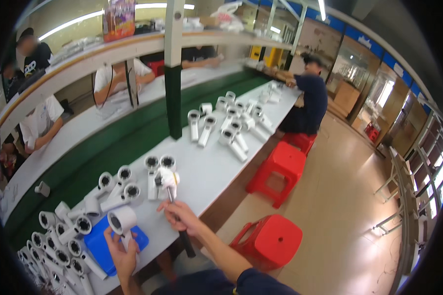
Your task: Assemble white plastic electronic device housings using a rubber mallet on a factory production line.
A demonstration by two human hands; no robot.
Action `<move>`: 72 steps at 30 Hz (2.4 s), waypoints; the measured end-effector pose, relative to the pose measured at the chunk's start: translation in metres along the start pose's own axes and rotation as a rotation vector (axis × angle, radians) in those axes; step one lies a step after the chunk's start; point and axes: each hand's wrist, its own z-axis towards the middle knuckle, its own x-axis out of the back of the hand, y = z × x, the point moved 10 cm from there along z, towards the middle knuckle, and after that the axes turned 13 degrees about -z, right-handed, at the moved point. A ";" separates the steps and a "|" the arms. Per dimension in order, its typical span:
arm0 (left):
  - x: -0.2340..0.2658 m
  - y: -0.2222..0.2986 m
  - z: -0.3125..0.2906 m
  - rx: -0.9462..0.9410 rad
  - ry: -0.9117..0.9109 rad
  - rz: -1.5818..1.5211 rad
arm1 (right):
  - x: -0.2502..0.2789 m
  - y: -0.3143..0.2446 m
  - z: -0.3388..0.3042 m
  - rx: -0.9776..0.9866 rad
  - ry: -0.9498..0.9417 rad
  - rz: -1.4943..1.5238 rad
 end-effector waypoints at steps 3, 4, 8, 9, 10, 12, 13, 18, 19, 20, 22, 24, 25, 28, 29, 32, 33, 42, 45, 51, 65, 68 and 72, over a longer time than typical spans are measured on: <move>0.003 -0.011 0.004 0.055 -0.058 0.022 | 0.005 -0.006 -0.003 0.029 0.004 -0.024; 0.004 -0.014 0.008 0.063 -0.048 0.050 | 0.006 -0.006 -0.002 0.035 0.006 -0.016; 0.000 0.007 0.008 -0.038 -0.033 0.205 | 0.005 -0.005 0.004 0.036 -0.024 0.009; 0.001 0.011 0.005 -0.059 -0.040 0.225 | 0.003 -0.003 0.003 0.036 -0.030 0.010; 0.007 0.011 0.005 -0.033 -0.021 0.265 | 0.002 -0.003 0.005 0.045 -0.039 0.024; 0.006 0.023 0.006 -0.114 -0.029 0.327 | 0.003 -0.001 0.006 0.060 -0.036 0.021; 0.011 0.025 0.006 -0.156 -0.017 0.299 | 0.003 0.001 0.007 0.073 -0.052 0.041; 0.018 0.056 -0.002 -0.326 -0.011 0.458 | 0.002 -0.003 0.009 0.125 -0.079 0.085; 0.021 0.060 -0.005 -0.308 -0.008 0.454 | -0.001 -0.002 0.010 0.124 -0.085 0.080; 0.027 0.065 -0.009 -0.306 0.018 0.457 | -0.002 -0.001 0.010 0.124 -0.088 0.073; 0.027 0.066 -0.012 -0.267 -0.042 0.473 | -0.005 0.003 0.012 0.092 -0.099 0.076; 0.037 0.052 -0.014 -0.122 -0.023 0.319 | -0.006 0.005 0.014 0.099 -0.101 0.070; 0.040 0.038 -0.015 0.020 -0.021 0.161 | -0.007 0.006 0.014 0.090 -0.109 0.068; 0.032 0.025 -0.015 0.189 -0.075 -0.029 | -0.001 0.002 0.010 0.113 -0.096 0.050; 0.031 0.025 -0.015 0.195 -0.075 -0.030 | 0.000 0.003 0.008 0.110 -0.092 0.051; 0.025 0.018 -0.011 0.233 -0.109 -0.012 | 0.001 -0.002 0.005 0.127 -0.064 0.005; 0.019 0.029 -0.003 0.041 -0.194 0.250 | 0.001 -0.001 0.001 0.113 -0.042 -0.036; -0.008 -0.005 0.048 -0.389 -0.459 0.842 | 0.002 -0.041 -0.059 -0.002 0.225 -0.707; 0.001 -0.008 0.049 -0.361 -0.366 0.768 | 0.002 -0.046 -0.062 0.076 0.142 -0.801; 0.008 -0.010 0.050 -0.363 -0.301 0.753 | 0.010 -0.034 -0.044 -0.037 0.090 -1.148; 0.012 -0.012 0.045 -0.378 -0.330 0.725 | 0.029 -0.077 -0.070 0.409 0.282 -1.174; 0.013 -0.014 0.046 -0.394 -0.324 0.707 | -0.021 -0.038 -0.049 0.336 0.107 -1.710; 0.017 -0.017 0.046 -0.327 -0.325 0.719 | -0.013 -0.062 -0.063 0.188 0.106 -1.488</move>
